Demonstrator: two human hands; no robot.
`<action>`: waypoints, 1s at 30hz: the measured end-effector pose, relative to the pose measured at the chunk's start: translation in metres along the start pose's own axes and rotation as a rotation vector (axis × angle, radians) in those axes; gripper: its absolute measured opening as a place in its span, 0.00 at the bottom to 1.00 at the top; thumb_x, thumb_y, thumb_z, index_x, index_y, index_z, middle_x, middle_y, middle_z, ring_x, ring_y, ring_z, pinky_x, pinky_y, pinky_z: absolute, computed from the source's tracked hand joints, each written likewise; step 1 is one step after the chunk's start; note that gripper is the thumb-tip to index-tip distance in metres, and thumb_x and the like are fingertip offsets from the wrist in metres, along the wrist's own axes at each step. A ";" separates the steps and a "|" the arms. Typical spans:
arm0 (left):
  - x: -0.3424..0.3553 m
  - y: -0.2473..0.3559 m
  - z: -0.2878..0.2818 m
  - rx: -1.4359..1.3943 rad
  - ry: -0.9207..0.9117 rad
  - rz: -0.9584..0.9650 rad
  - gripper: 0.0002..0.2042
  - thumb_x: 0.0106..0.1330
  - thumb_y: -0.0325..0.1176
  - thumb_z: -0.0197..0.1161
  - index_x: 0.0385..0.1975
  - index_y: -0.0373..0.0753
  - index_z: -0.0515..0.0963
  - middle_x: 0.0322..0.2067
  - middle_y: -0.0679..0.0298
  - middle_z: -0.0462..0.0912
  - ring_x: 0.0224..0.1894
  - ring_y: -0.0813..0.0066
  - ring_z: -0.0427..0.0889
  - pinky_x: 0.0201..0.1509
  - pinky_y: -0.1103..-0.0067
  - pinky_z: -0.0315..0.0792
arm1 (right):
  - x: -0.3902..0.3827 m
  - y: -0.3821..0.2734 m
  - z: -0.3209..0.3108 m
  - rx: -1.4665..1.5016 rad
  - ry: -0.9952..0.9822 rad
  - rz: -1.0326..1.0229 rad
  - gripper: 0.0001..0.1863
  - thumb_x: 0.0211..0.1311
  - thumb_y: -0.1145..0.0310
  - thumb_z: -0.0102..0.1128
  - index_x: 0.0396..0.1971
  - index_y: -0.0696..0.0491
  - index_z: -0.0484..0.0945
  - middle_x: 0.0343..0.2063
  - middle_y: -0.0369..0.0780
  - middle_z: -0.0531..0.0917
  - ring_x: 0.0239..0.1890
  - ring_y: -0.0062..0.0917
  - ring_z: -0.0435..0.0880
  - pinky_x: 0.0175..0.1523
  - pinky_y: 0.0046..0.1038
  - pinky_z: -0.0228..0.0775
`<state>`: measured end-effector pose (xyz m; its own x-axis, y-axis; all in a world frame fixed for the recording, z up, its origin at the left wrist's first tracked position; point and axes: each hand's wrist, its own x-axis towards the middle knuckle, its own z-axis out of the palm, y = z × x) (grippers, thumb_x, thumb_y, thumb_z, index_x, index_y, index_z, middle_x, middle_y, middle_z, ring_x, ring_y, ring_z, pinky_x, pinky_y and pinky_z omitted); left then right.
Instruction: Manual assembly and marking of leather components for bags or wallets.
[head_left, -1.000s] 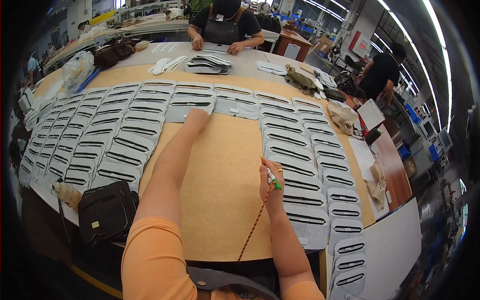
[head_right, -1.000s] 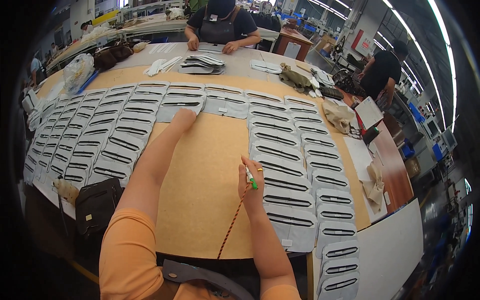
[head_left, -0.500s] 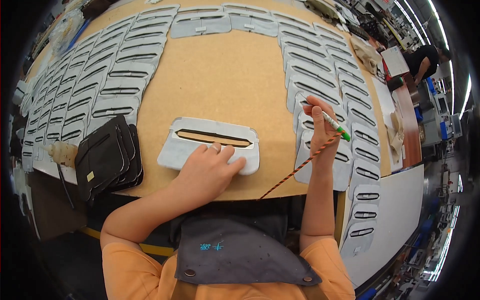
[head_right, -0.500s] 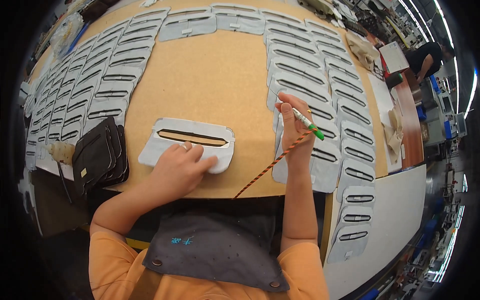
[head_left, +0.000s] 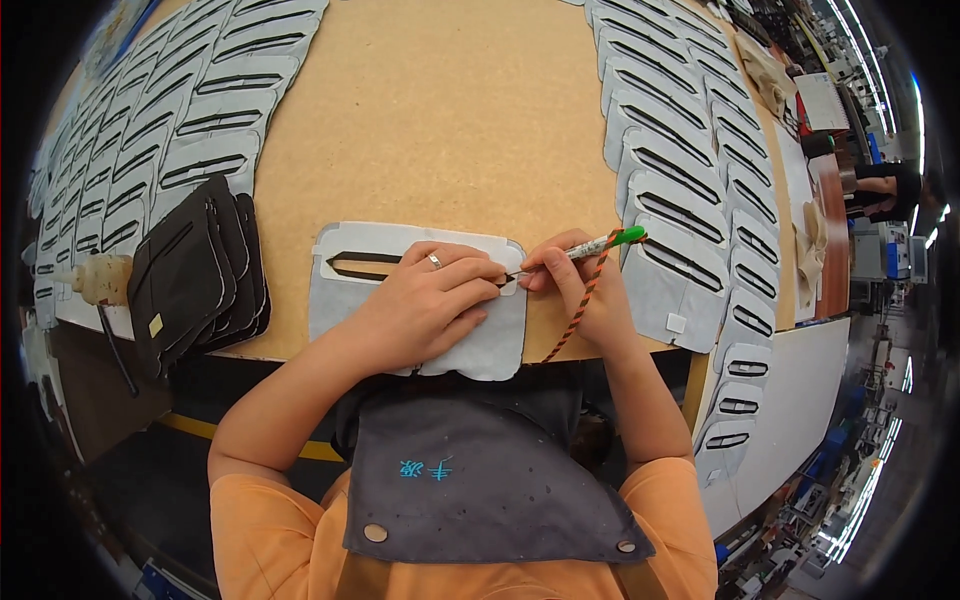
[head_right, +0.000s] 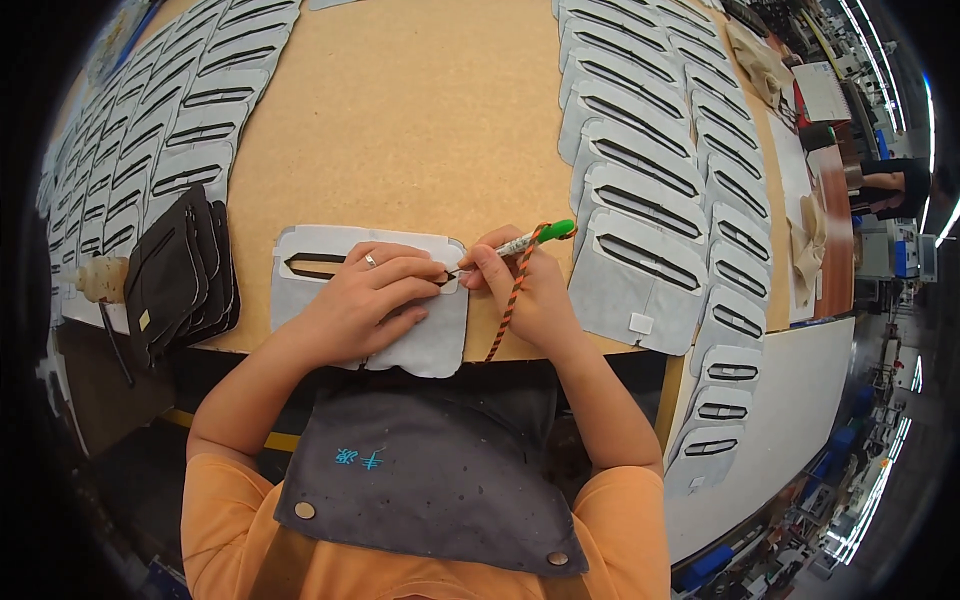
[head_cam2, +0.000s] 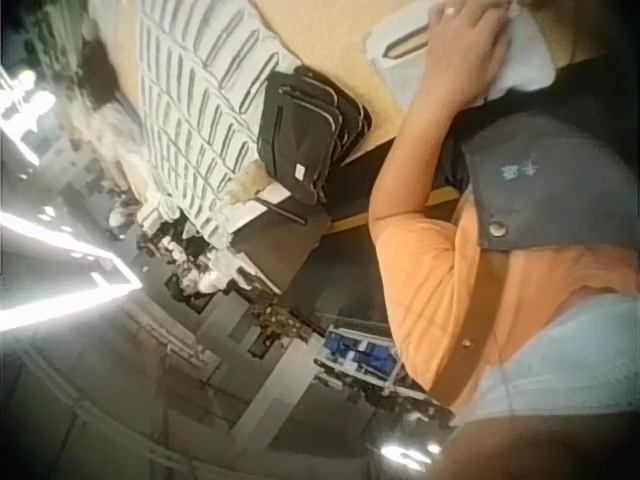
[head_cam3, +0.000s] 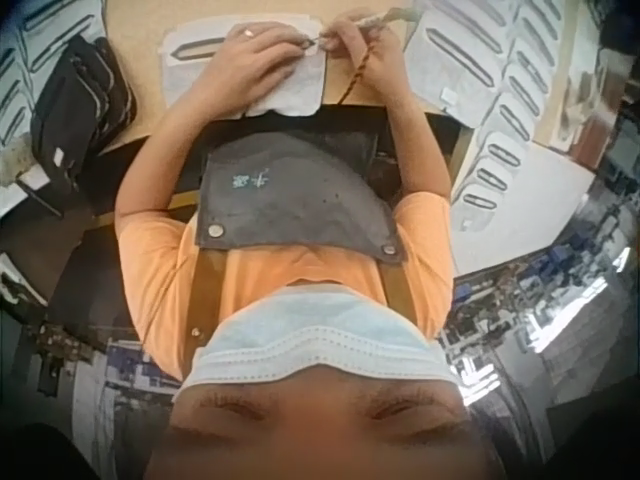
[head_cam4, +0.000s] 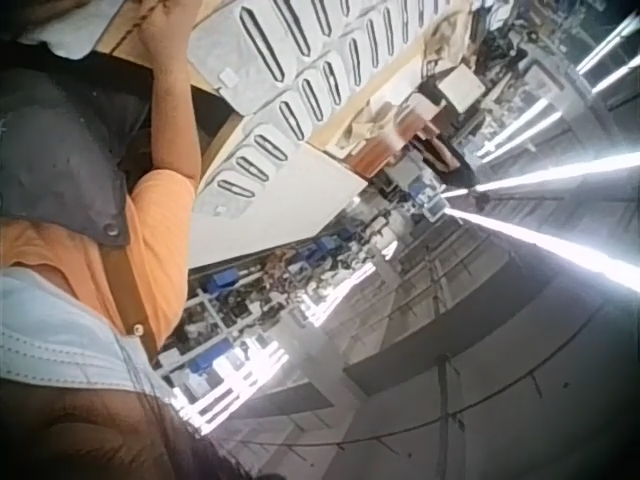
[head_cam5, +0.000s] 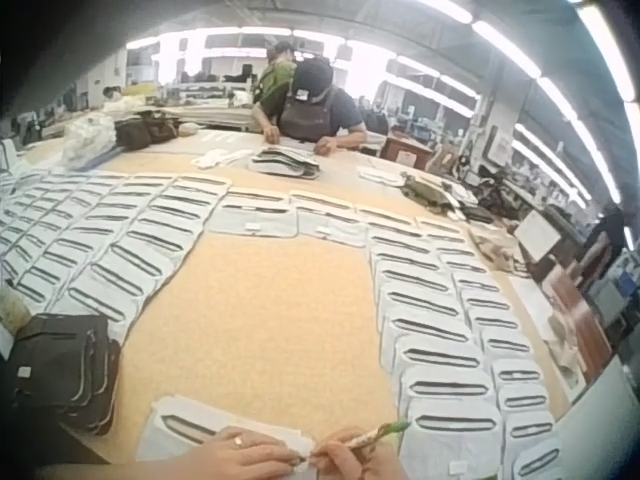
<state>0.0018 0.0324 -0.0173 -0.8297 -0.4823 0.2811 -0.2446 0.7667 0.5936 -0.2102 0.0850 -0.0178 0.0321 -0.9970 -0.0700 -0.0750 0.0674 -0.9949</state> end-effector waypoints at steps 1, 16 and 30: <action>-0.001 0.000 0.000 -0.005 -0.002 -0.008 0.10 0.56 0.30 0.61 0.37 0.39 0.75 0.46 0.68 0.75 0.52 0.71 0.72 0.55 0.71 0.61 | 0.001 -0.001 0.000 -0.003 -0.010 0.015 0.09 0.69 0.72 0.47 0.33 0.62 0.73 0.28 0.40 0.80 0.31 0.19 0.79 0.39 0.21 0.74; 0.000 0.002 0.005 0.050 0.028 -0.051 0.11 0.53 0.28 0.64 0.38 0.42 0.78 0.48 0.72 0.78 0.52 0.72 0.73 0.54 0.71 0.61 | 0.011 -0.016 -0.010 -0.384 -0.271 -0.160 0.03 0.60 0.75 0.57 0.30 0.58 0.74 0.27 0.40 0.79 0.30 0.27 0.81 0.35 0.26 0.72; -0.003 0.003 0.011 0.041 0.090 -0.095 0.06 0.57 0.31 0.60 0.34 0.41 0.76 0.45 0.70 0.78 0.50 0.71 0.74 0.54 0.72 0.62 | -0.037 -0.004 -0.017 -0.533 -0.055 -0.431 0.09 0.53 0.72 0.65 0.34 0.56 0.77 0.39 0.42 0.82 0.38 0.32 0.81 0.48 0.33 0.72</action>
<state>-0.0022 0.0408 -0.0239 -0.7541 -0.5880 0.2927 -0.3413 0.7315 0.5902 -0.2284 0.1212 -0.0101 0.2184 -0.9264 0.3066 -0.5242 -0.3764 -0.7639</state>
